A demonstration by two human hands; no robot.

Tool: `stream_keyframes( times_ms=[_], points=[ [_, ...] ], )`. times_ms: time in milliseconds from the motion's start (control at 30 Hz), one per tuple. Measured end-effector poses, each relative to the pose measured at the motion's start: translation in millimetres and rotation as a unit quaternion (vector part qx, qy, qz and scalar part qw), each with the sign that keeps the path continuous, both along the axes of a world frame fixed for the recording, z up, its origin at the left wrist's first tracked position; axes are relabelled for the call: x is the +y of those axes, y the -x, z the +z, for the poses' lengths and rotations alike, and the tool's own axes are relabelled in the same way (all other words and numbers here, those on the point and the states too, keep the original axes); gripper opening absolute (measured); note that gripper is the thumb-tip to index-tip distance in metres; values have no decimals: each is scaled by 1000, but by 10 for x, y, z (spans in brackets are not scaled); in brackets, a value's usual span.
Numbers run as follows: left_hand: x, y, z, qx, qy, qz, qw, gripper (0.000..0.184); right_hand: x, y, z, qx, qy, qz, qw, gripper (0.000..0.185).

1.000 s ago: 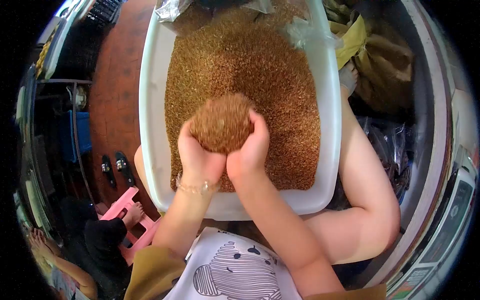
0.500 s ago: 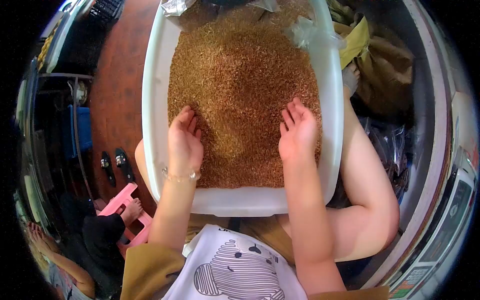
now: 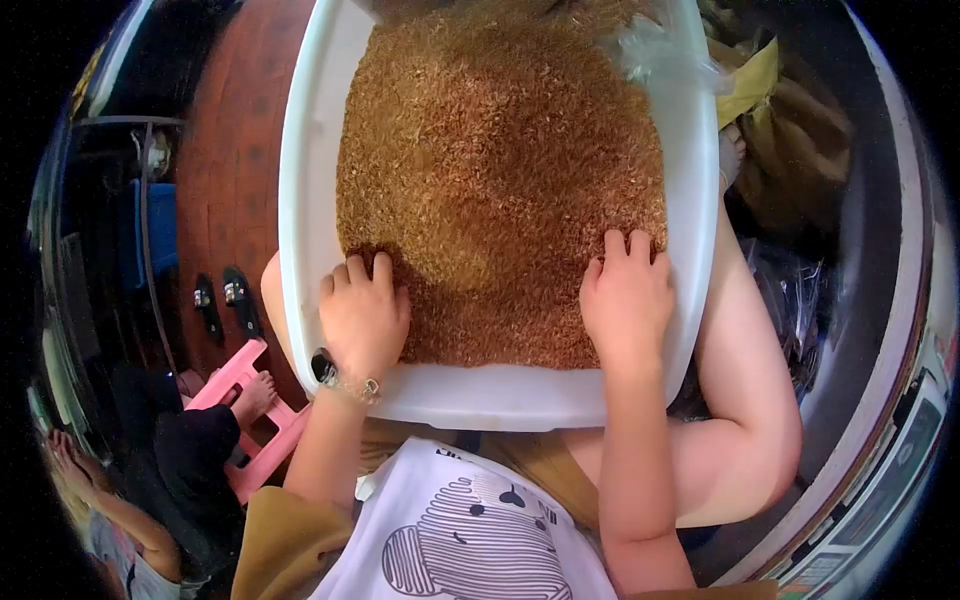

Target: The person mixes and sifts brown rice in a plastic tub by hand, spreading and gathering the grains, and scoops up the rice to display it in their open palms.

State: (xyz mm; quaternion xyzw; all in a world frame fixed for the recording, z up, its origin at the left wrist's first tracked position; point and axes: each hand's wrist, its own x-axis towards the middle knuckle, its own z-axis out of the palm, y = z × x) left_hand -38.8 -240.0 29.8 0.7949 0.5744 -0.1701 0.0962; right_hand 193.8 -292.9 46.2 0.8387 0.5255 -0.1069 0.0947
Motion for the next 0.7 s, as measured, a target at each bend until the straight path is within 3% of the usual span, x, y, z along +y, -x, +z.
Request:
stream_keyframes(
  times_ms=[233,500,600,667,700],
  points=[
    [-175,103,-186,-16,98,4,995,42,-234,22,-236,83,69,-77,991,38],
    [-35,-17,-80,-144,313,142,928,57,-232,166,-214,245,151,-190,939,67],
    [-17,-149,-12,-257,360,184,878,56,-198,412,-352,438,32,-214,872,75],
    [18,-174,31,-321,373,192,849,55,-149,654,-341,468,25,-194,862,78],
    [41,-162,33,-291,328,169,883,44,-147,720,-279,454,26,-172,874,75]
  ],
)
